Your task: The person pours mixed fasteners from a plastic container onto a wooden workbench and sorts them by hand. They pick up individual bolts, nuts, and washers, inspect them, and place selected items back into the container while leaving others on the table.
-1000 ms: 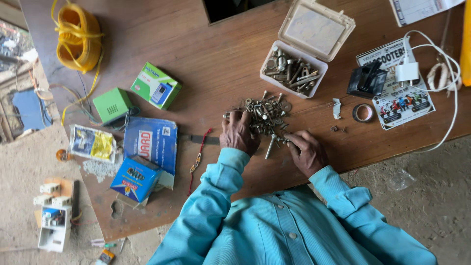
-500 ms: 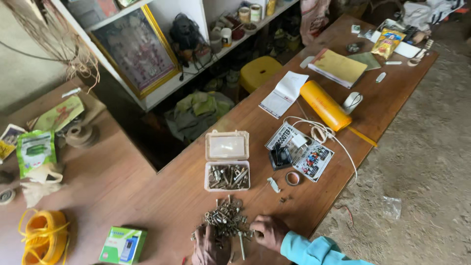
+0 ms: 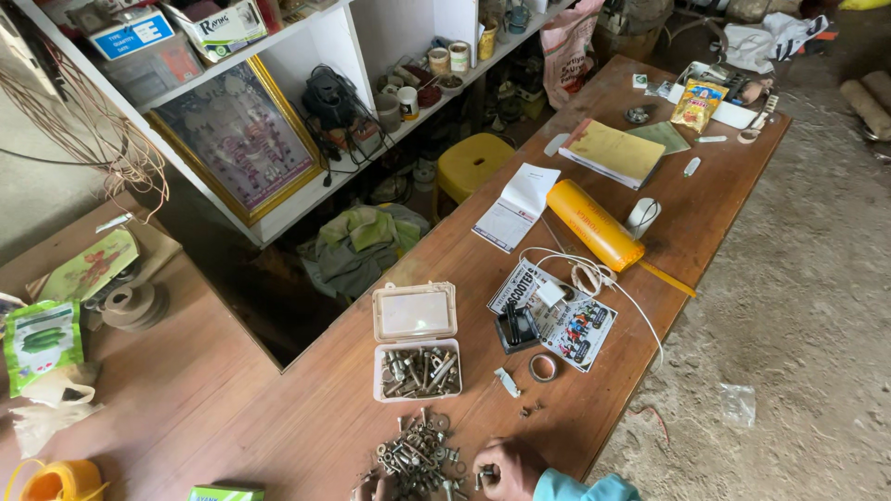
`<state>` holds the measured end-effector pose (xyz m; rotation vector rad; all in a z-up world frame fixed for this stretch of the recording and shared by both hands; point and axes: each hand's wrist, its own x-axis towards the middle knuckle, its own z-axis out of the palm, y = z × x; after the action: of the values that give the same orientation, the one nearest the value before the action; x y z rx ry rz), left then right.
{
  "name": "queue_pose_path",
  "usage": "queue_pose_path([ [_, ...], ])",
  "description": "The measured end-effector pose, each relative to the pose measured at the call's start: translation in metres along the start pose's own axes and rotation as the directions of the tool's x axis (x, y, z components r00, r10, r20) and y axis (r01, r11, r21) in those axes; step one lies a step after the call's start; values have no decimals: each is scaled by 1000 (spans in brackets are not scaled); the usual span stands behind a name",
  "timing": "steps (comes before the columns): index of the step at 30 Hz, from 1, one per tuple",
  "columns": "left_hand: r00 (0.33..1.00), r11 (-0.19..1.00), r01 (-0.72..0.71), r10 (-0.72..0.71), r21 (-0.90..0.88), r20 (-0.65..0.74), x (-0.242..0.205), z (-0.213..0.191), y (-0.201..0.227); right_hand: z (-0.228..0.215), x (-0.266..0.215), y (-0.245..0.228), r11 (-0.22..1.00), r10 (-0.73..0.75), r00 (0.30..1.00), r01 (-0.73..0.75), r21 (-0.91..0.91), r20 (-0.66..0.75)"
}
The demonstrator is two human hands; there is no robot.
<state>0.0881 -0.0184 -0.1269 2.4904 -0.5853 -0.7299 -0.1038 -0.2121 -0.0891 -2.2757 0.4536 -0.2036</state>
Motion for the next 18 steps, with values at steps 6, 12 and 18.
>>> queue_pose_path([
  [6,999,999,-37,37,-8,11,14,24,-18,-40,14,-37,994,86,993,-81,74,-75],
  [12,898,927,-375,355,-30,-261,-24,13,-28,-68,72,-52,987,-150,950,158,7,-274],
  [18,891,948,-311,266,-66,-368,-64,-22,26,-68,126,-31,946,-312,919,278,-167,-241],
])
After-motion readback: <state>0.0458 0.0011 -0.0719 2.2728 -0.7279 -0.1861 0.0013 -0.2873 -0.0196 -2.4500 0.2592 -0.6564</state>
